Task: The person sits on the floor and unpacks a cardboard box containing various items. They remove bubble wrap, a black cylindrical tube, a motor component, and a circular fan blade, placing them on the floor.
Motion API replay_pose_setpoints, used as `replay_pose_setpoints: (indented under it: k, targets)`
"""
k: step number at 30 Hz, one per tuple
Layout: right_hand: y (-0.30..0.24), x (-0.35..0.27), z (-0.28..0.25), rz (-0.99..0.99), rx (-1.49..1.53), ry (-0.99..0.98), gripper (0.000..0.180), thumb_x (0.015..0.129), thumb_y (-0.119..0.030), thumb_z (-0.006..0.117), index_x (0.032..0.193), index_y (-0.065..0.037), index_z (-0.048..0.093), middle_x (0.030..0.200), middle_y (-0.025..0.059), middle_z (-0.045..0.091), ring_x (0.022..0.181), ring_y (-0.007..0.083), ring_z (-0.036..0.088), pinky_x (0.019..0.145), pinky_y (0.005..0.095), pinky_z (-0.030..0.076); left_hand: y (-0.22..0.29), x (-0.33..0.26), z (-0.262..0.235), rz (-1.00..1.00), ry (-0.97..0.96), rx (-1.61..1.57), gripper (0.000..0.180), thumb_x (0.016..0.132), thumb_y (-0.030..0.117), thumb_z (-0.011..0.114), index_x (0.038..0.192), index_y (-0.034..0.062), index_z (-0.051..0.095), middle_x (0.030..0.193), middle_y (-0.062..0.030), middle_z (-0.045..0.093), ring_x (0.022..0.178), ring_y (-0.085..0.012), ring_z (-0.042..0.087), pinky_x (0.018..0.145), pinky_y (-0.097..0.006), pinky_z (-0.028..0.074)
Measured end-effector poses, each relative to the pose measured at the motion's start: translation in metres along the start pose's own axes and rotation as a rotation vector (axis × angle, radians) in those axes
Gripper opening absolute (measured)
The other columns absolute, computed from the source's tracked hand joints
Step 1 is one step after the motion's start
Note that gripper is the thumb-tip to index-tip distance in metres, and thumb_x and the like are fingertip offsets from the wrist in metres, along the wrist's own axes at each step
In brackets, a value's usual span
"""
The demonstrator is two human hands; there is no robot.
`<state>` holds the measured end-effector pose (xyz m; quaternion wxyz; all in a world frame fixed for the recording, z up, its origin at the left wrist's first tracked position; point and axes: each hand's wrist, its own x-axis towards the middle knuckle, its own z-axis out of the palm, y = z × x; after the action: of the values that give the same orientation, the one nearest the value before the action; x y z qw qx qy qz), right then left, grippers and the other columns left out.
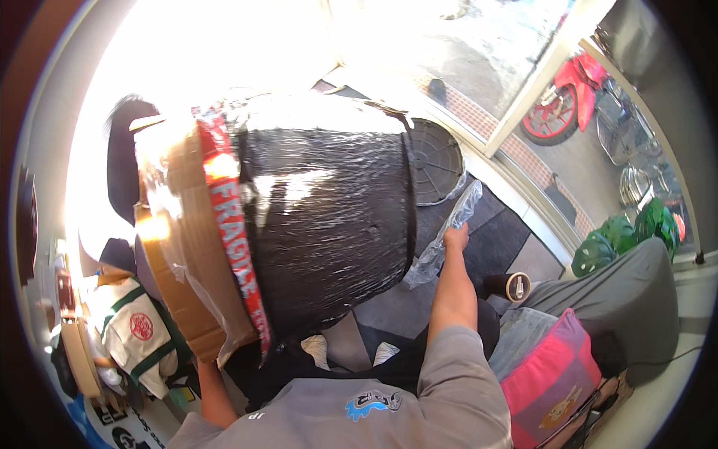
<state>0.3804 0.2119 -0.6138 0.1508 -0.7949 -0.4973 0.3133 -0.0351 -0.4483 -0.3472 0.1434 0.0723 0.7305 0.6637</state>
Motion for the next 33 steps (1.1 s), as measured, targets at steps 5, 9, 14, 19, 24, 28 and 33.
replay_pose_setpoints:
  k: [5,9,14,19,24,28,33]
  targets:
    - [-0.063,-0.063,-0.014,-0.044,1.092,-0.902,0.07,0.112,-0.057,0.057,0.159,-0.005,0.056,0.154,0.0122,0.066,0.139,0.0363,0.061,0.121,0.0443,0.045,0.015,0.017,0.036,0.076,-0.053,-0.032,0.028,0.114,0.014,0.062,0.136,-0.001,0.07,0.118,-0.0066,0.077,0.107,-0.0126,0.07,0.096,-0.029,0.056]
    - [-0.075,-0.124,-0.049,0.14,1.149,-1.106,0.088,0.108,-0.075,0.044,0.166,-0.009,0.049,0.166,0.0147,0.055,0.152,0.0369,0.051,0.127,0.056,0.04,0.053,0.019,0.083,0.256,-0.002,0.316,0.027,0.113,0.013,0.064,0.136,-0.0003,0.071,0.118,-0.0053,0.077,0.108,-0.0114,0.069,0.097,-0.029,0.056]
    - [-0.095,-0.173,-0.099,-0.037,1.26,-1.002,0.086,0.106,-0.073,0.053,0.165,-0.011,0.049,0.162,0.0118,0.058,0.147,0.0363,0.056,0.125,0.0546,0.043,0.183,0.053,0.106,0.304,-0.086,0.367,0.026,0.114,0.014,0.063,0.133,-0.0008,0.074,0.113,-0.0046,0.079,0.105,-0.0091,0.068,0.093,-0.028,0.056]
    - [-0.147,-0.262,-0.149,-0.187,1.21,-1.307,0.082,0.101,-0.062,0.07,0.162,-0.01,0.053,0.159,0.0104,0.061,0.146,0.0313,0.058,0.124,0.052,0.045,0.392,0.083,0.037,0.464,-0.233,0.739,0.039,0.112,0.024,0.068,0.14,-0.003,0.068,0.125,-0.0113,0.076,0.111,-0.0127,0.069,0.095,-0.029,0.055]
    - [-0.246,-0.44,-0.148,-0.281,1.157,-1.751,0.063,0.1,-0.042,0.079,0.147,-0.004,0.062,0.153,0.0154,0.065,0.142,0.036,0.062,0.121,0.0563,0.05,0.542,0.019,-0.03,0.561,-0.2,1.072,0.051,0.108,0.028,0.073,0.145,-0.0039,0.062,0.132,-0.0133,0.073,0.117,-0.0171,0.068,0.102,-0.031,0.053]
    - [-0.313,-0.587,-0.13,-0.122,1.226,-1.951,0.063,0.1,-0.028,0.083,0.149,0.001,0.056,0.136,0.0141,0.072,0.129,0.0295,0.071,0.101,0.0479,0.064,0.589,-0.042,-0.054,0.755,0.081,0.999,0.061,0.105,0.032,0.077,0.149,-0.0046,0.057,0.138,-0.0148,0.071,0.122,-0.0207,0.068,0.107,-0.034,0.051]
    - [-0.381,-0.651,-0.071,-0.123,0.966,-1.942,0.077,0.103,-0.038,0.08,0.16,-0.008,0.039,0.154,0.0204,0.057,0.131,0.0373,0.066,0.096,0.059,0.061,0.534,-0.041,-0.077,1.054,0.48,0.509,0.074,0.101,0.036,0.082,0.154,-0.0054,0.051,0.145,-0.0168,0.068,0.128,-0.0251,0.067,0.113,-0.036,0.048]
